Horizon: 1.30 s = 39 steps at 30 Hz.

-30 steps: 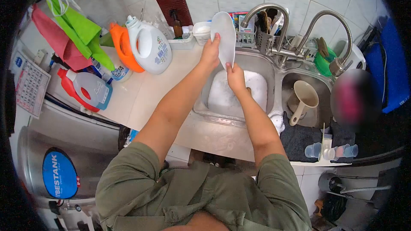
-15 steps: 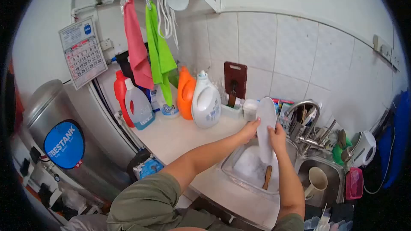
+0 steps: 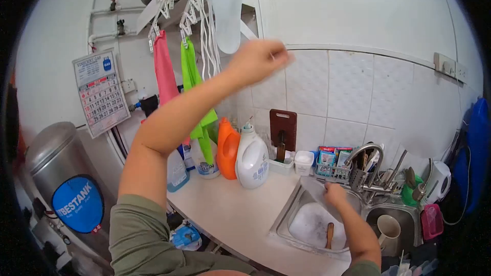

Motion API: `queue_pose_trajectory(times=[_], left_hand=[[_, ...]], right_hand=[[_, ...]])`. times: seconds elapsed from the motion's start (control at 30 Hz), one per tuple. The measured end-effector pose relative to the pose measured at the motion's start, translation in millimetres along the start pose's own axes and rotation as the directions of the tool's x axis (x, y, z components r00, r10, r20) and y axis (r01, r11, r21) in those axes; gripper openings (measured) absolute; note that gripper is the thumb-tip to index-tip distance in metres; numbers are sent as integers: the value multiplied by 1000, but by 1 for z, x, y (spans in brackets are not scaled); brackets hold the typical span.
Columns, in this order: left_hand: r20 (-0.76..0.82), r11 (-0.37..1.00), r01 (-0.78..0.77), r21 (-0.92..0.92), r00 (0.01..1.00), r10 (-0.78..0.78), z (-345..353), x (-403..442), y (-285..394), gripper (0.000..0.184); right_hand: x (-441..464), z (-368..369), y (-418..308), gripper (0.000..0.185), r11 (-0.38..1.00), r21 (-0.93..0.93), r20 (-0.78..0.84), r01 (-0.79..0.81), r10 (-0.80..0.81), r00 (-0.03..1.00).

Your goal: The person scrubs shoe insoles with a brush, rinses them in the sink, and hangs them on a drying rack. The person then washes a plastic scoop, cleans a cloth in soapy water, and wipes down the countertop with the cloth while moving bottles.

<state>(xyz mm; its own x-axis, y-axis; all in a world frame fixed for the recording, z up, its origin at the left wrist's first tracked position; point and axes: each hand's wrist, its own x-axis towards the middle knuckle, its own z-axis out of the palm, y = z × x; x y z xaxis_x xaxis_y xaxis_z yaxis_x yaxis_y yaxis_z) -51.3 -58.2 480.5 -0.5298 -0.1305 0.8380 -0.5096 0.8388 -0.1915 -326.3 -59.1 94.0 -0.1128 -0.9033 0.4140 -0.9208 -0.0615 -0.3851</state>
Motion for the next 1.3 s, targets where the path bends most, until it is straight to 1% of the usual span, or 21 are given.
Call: queue_pose_trajectory(times=[0.03,0.07,0.1,0.13,0.2,0.27,0.3,0.37,0.4,0.47,0.53,0.6,0.67,0.73,0.9,0.97,1.07,1.13,1.17,1.23,1.3], left_hand=[[-162,1000,15,27,987,-10,-20,11,-4,30],[-404,998,-54,-36,914,35,-36,21,-17,32],[-520,1000,9,23,854,4,-60,28,-24,32],[-578,967,64,245,811,93,-77,41,-60,16],[-736,993,115,-9,672,-85,-114,59,-79,25],[-745,993,113,43,666,-44,-142,81,-130,42],[-744,992,117,43,666,-46,-145,89,-140,42],[-592,972,205,117,800,-97,-150,101,-147,39],[-594,972,205,115,798,-99,-148,105,-148,39],[-639,914,304,269,766,-67,-139,119,-143,37],[-618,912,300,281,783,-67,-138,127,-137,37],[-593,911,295,290,802,-71,-137,133,-134,38],[-493,875,277,398,869,-51,-134,138,-136,38],[-466,832,304,464,883,-63,-129,145,-143,37],[-425,735,384,559,894,-143,-118,157,-169,35],[-430,886,196,419,903,3,-121,157,-178,30],[-520,779,270,566,850,83,-117,159,-176,27],[-538,782,267,563,837,101,-115,165,-178,26],[-555,786,265,559,823,118,-113,169,-179,26],[-527,750,284,597,844,100,-114,172,-172,27],[-496,713,297,636,865,82,-114,172,-163,27]], right_hand=[[4,-1,-1,18,998,-65,60,5,-1,998],[8,-3,-3,18,991,-135,123,17,-1,992],[10,-11,-11,18,990,-137,124,17,1,992],[12,-22,-23,17,997,-78,58,-29,34,998],[32,-22,-28,17,997,-14,-5,-72,72,997],[68,-3,-14,22,935,354,-187,21,49,981],[79,-14,-28,24,882,472,-141,7,67,988],[103,-43,-67,29,704,709,-23,-47,89,996],[113,-56,-88,32,573,815,50,-92,89,995],[130,-87,-135,31,333,937,102,-106,31,994],[147,-117,-177,32,405,912,73,-67,2,997],[167,-137,-209,33,352,936,10,14,-65,998],[195,-154,-229,31,350,933,-43,87,-130,991],[206,-174,-258,28,299,948,-85,110,-96,992],[219,-196,-297,24,237,971,33,7,-161,986],[223,-197,-308,23,238,971,71,-29,-171,983],[232,-197,-323,22,212,977,10,31,-188,982],[237,-196,-333,22,17,993,-108,114,-209,972],[240,-197,-335,22,13,993,-110,115,-207,972],[239,-201,-341,27,-173,983,-107,66,-237,966],[235,-203,-343,26,-248,968,-78,19,-230,970]])
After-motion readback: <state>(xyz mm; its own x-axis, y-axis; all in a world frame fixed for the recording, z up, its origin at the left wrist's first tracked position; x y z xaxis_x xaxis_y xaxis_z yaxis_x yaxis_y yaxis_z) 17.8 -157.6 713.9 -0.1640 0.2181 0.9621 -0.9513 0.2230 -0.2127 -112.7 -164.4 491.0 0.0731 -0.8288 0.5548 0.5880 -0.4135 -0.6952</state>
